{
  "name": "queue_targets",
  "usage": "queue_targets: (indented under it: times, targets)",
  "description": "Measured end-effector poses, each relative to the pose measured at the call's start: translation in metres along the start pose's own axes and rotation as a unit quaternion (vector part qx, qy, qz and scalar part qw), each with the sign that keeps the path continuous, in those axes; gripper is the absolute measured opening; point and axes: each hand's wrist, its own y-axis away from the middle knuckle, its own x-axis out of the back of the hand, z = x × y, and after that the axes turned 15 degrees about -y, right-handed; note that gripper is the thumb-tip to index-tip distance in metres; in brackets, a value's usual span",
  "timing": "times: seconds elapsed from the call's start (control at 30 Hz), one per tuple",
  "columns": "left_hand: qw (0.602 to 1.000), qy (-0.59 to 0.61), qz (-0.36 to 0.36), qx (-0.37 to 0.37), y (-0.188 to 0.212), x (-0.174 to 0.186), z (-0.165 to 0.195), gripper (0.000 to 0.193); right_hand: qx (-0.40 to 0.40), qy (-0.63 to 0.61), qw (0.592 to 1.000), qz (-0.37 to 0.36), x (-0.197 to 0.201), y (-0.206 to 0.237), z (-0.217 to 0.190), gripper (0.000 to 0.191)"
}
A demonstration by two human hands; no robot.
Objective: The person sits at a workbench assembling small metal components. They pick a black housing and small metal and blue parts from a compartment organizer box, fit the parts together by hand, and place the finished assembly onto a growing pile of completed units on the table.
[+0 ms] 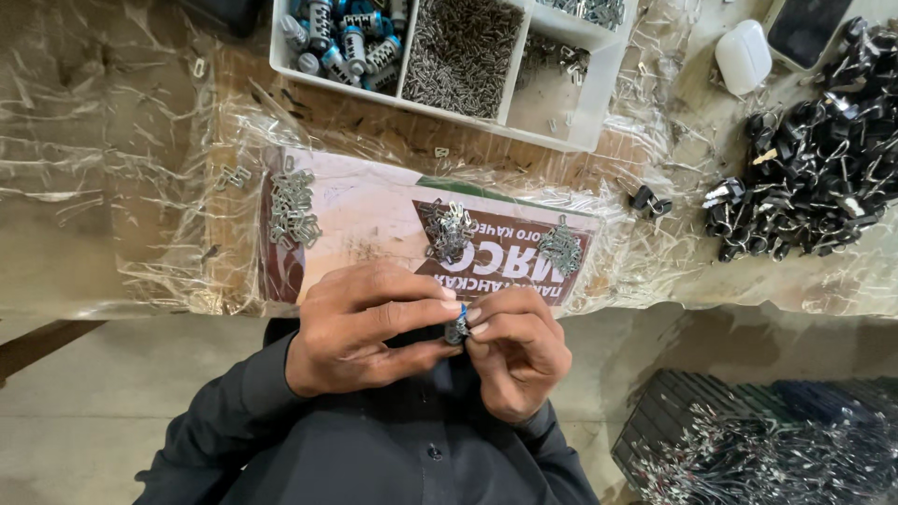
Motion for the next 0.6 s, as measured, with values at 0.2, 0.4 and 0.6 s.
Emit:
queue_targets:
  times: [0.2, 0.4, 0.6]
  targets:
    - [1.0, -0.008, 0.001, 0.0, 0.0002, -0.003, -0.0011, 0.04, -0.005, -0.007, 1.0, 0.001, 0.0022, -0.0018, -0.0005, 0.011]
    - [1.0, -0.025, 0.002, -0.003, -0.0007, -0.0026, -0.0001, 0.039, 0.006, 0.018, 1.0, -0.011, 0.0019, -0.0043, -0.0009, 0.012]
    - [0.999, -0.039, -0.002, -0.022, -0.0022, -0.0035, -0.0011, 0.038, -0.132, -0.125, 0.983, 0.036, 0.0098, -0.0006, -0.0035, 0.02]
